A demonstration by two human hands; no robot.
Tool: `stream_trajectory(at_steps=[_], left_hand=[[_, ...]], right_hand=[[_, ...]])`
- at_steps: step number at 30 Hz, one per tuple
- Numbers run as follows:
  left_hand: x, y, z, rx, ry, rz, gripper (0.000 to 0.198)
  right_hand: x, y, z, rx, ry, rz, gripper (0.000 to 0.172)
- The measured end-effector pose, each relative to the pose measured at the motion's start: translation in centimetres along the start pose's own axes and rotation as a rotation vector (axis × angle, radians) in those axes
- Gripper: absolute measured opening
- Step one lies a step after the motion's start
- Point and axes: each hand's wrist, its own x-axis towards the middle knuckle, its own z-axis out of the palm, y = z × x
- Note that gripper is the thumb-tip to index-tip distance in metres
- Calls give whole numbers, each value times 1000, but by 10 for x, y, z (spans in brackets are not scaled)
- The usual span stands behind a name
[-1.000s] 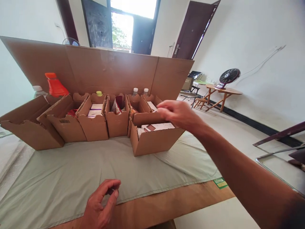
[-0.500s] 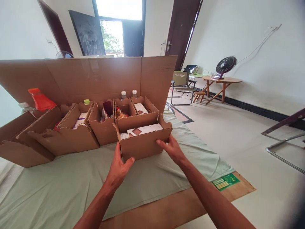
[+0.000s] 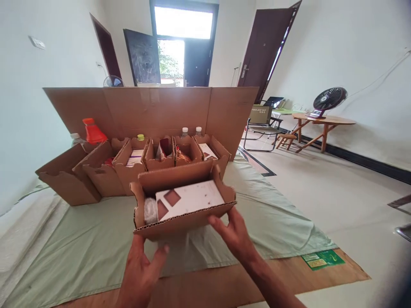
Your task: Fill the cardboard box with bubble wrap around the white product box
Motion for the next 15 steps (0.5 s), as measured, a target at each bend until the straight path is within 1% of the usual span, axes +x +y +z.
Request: stream_trajectory(at_steps=[2, 4, 6, 8, 10, 12, 13, 14, 15], left_hand=[[-9, -16, -8, 19, 20, -55, 64], [-14, -24, -14, 39, 36, -52, 63], [-17, -24, -15, 76, 50, -37, 64], [-22, -20, -7, 105, 53, -28, 67], [-29, -15, 13, 114, 53, -29, 73], [-36, -9, 41, 88, 28, -28, 79], [-38, -7, 58, 67, -2, -28, 82], [-40, -5, 74, 43, -44, -25, 85], [-41, -3, 91, 22, -96, -15, 89]], right_hand=[[-9, 8, 13, 9, -70, 28, 64], [-13, 12, 21, 39, -102, 22, 67], [-12, 16, 23, 66, -94, 23, 66], [-7, 27, 20, 106, -33, 36, 63], [-2, 42, 10, 192, 119, 47, 62], [5, 58, -8, 324, 309, 71, 64], [9, 65, -21, 383, 381, 84, 65], [15, 71, -35, 421, 424, 91, 65], [22, 75, -51, 421, 437, 84, 65]])
